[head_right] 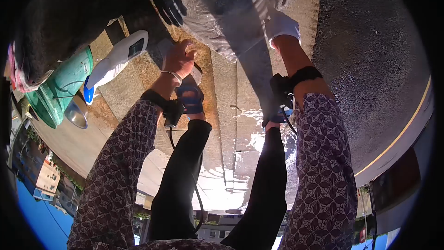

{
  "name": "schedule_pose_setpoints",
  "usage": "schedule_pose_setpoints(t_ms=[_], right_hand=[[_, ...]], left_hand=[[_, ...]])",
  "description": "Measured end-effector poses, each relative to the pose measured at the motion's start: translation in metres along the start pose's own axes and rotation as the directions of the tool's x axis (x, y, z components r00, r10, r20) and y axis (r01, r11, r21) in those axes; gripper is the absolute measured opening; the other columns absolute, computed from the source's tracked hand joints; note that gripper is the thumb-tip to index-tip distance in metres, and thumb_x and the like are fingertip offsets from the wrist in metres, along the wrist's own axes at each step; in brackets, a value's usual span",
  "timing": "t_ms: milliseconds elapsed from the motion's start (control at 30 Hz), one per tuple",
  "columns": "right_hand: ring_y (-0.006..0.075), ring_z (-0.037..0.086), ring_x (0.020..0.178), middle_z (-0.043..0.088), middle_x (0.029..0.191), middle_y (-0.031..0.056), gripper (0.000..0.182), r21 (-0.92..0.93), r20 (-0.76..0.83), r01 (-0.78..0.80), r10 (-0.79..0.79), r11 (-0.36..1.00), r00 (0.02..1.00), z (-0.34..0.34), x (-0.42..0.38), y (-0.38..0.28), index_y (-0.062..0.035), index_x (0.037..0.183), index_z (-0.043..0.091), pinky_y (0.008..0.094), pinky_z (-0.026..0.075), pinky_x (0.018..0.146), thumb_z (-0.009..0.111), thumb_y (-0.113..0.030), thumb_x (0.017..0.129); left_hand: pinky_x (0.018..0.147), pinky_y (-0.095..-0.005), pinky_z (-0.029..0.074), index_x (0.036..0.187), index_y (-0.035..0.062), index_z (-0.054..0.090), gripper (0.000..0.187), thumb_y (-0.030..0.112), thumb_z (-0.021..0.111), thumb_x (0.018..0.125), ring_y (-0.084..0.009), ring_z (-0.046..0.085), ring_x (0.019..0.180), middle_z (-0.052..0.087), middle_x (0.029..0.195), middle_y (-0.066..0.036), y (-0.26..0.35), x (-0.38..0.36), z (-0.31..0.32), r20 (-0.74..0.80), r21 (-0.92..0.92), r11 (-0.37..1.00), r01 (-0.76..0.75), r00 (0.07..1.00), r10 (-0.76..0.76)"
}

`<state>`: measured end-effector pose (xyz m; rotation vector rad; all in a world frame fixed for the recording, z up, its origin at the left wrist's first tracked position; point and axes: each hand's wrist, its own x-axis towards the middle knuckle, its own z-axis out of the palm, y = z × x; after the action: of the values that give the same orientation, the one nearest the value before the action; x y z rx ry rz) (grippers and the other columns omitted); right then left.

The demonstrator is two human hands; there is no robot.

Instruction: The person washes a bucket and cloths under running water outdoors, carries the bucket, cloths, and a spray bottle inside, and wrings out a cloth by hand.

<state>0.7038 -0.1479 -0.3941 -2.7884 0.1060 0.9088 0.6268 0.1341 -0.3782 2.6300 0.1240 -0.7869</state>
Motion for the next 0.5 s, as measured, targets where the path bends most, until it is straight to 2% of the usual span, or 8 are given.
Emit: schedule_pose_setpoints(t_ms=[100, 133, 200, 267, 300, 333, 400, 500], right_hand=[[0.0344, 0.059, 0.089, 0.056, 0.109, 0.0212, 0.040, 0.029, -0.574, 0.345, -0.267, 0.938, 0.774, -0.004, 0.061, 0.011, -0.0041, 0.117, 0.049, 0.0350, 0.049, 0.075, 0.054, -0.016, 0.079], [0.0363, 0.058, 0.094, 0.052, 0.115, 0.0232, 0.044, -0.066, -0.681, 0.140, -0.147, 0.988, 0.717, 0.005, 0.069, 0.006, -0.0032, 0.118, 0.048, 0.0389, 0.048, 0.080, 0.056, -0.018, 0.077], [0.0355, 0.059, 0.092, 0.054, 0.112, 0.0236, 0.047, 0.340, 0.029, -0.095, 0.090, 0.936, 0.995, -0.029, 0.064, -0.003, -0.0039, 0.119, 0.049, 0.0393, 0.047, 0.081, 0.058, -0.018, 0.075], [0.0345, 0.060, 0.091, 0.055, 0.111, 0.0236, 0.050, 0.185, -0.088, -0.081, 0.099, 0.979, 0.991, 0.010, 0.073, 0.013, -0.0040, 0.120, 0.049, 0.0383, 0.047, 0.080, 0.060, -0.019, 0.074], [0.0334, 0.060, 0.090, 0.055, 0.110, 0.0236, 0.053, 0.005, -0.221, -0.084, 0.083, 0.996, 0.972, 0.030, 0.081, 0.027, -0.0042, 0.122, 0.049, 0.0374, 0.048, 0.079, 0.062, -0.019, 0.073], [0.0334, 0.060, 0.090, 0.055, 0.110, 0.0236, 0.053, 0.007, -0.220, -0.085, 0.084, 0.996, 0.972, 0.048, 0.088, 0.050, -0.0042, 0.122, 0.049, 0.0374, 0.048, 0.079, 0.062, -0.019, 0.073], [0.0201, 0.060, 0.083, 0.063, 0.095, 0.0110, 0.035, 0.698, 0.001, -0.208, 0.290, 0.685, 0.957, 0.073, 0.099, 0.095, -0.0078, 0.114, 0.055, 0.0314, 0.047, 0.074, 0.056, -0.025, 0.083], [0.0105, 0.058, 0.068, 0.062, 0.083, 0.0017, 0.023, 0.996, 0.018, -0.009, 0.114, -0.083, 0.993, 0.048, 0.026, 0.056, -0.0049, 0.101, 0.062, 0.0242, 0.046, 0.061, 0.062, -0.016, 0.081]], left_hand=[[0.095, -0.0402, 0.036, 0.127, 0.0065, 0.038, 0.061, 0.033, 0.061, 0.076, -0.0339, 0.042, 0.114, 0.046, 0.122, -0.018, 0.003, 0.050, 0.031, -0.345, 0.165, 0.962, -0.216, 0.901, 0.262], [0.097, -0.0382, 0.035, 0.130, 0.0074, 0.035, 0.066, 0.036, 0.061, 0.076, -0.0313, 0.039, 0.117, 0.047, 0.120, -0.017, 0.018, 0.058, 0.039, -0.365, 0.188, 0.972, -0.139, 0.909, 0.201], [0.090, -0.0528, 0.034, 0.119, 0.0139, 0.048, 0.053, 0.035, 0.063, 0.073, -0.0316, 0.034, 0.119, 0.041, 0.123, -0.014, 0.051, 0.057, 0.059, -0.358, 0.282, 0.957, 0.060, 0.933, 0.047], [0.085, -0.0521, 0.035, 0.101, 0.0143, 0.058, 0.035, 0.032, 0.064, 0.072, -0.0281, 0.034, 0.117, 0.045, 0.111, -0.011, 0.029, 0.088, 0.118, -0.456, -0.218, 0.938, -0.271, 0.878, 0.148], [0.082, -0.0475, 0.035, 0.083, 0.0125, 0.060, 0.016, 0.023, 0.064, 0.071, -0.0268, 0.039, 0.111, 0.046, 0.102, -0.007, 0.069, 0.065, 0.098, -0.513, 0.072, 0.992, -0.107, 0.849, 0.129], [0.083, -0.0470, 0.035, 0.084, 0.0103, 0.056, 0.012, 0.016, 0.061, 0.075, -0.0265, 0.045, 0.107, 0.052, 0.100, -0.007, 0.077, 0.056, 0.100, -0.533, -0.104, 0.953, -0.286, 0.824, 0.189], [0.085, -0.0450, 0.035, 0.093, 0.0089, 0.053, 0.017, 0.011, 0.059, 0.077, -0.0260, 0.051, 0.101, 0.057, 0.098, -0.008, 0.082, 0.046, 0.108, -0.218, -0.822, 0.555, -0.125, 0.970, -0.104], [0.088, -0.0461, 0.032, 0.105, 0.0102, 0.048, 0.035, 0.017, 0.063, 0.075, -0.0261, 0.047, 0.106, 0.056, 0.100, -0.008, 0.091, 0.038, 0.098, -0.437, -0.325, 0.945, -0.047, 0.893, -0.105]])
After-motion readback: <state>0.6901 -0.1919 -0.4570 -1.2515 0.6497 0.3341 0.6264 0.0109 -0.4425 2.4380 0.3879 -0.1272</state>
